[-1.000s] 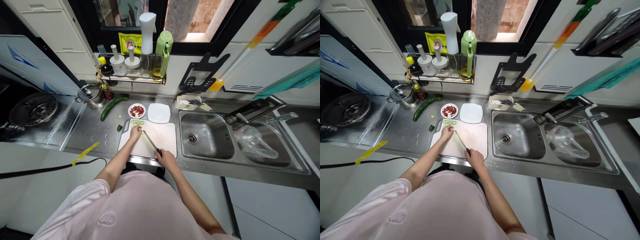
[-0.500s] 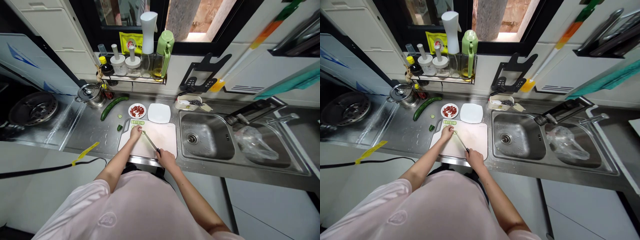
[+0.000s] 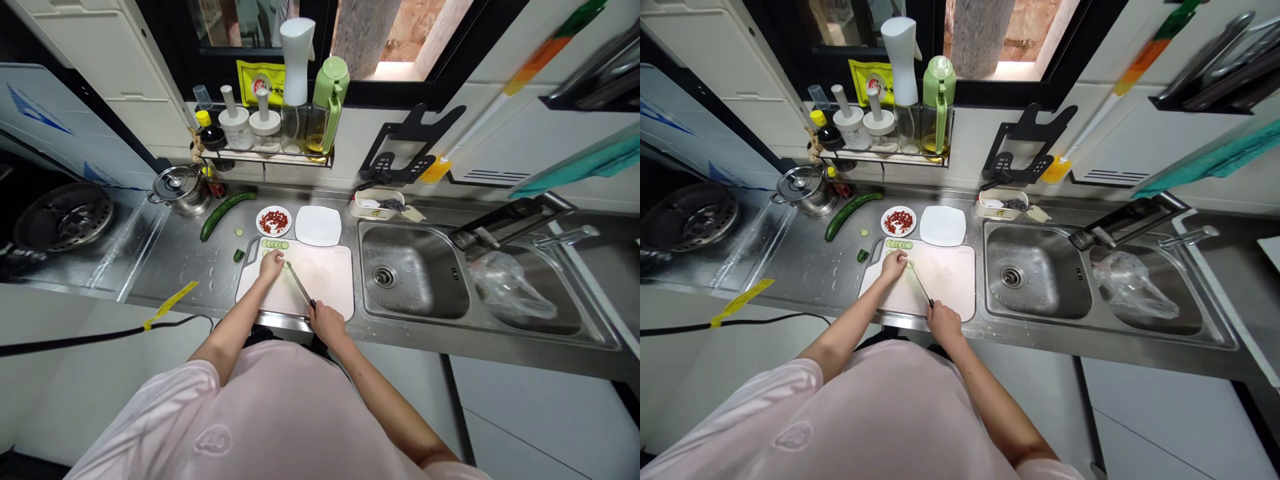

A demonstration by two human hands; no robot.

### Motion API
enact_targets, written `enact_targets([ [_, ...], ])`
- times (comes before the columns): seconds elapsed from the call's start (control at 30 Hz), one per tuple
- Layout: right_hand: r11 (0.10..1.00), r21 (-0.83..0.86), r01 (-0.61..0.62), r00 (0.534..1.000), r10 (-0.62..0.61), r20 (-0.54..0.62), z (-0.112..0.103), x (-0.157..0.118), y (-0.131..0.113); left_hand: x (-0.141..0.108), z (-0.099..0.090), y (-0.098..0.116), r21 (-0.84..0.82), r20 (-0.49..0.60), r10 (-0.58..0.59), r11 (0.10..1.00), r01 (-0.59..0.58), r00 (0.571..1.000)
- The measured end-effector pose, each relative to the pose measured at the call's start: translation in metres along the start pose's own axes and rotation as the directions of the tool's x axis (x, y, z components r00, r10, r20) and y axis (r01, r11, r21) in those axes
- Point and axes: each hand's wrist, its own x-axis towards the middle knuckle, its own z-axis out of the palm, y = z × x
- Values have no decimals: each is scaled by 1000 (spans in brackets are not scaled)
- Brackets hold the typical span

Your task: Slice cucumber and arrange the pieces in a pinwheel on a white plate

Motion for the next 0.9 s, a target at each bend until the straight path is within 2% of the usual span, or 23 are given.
enact_targets([
  [0.4,998,-56,29,1000,-29,-1,-9,5,-2,2,1,-3,-20,3,4,1000,-4,1000],
  [0.77,999,-13,40,996,-39,78,-23,13,-3,2,-2,-1,-2,8,-3,1000,3,1000],
  [0.9,999,-14,39,997,-38,61,-20,13,0,1,-3,0,0,11,-7,1000,7,1000],
])
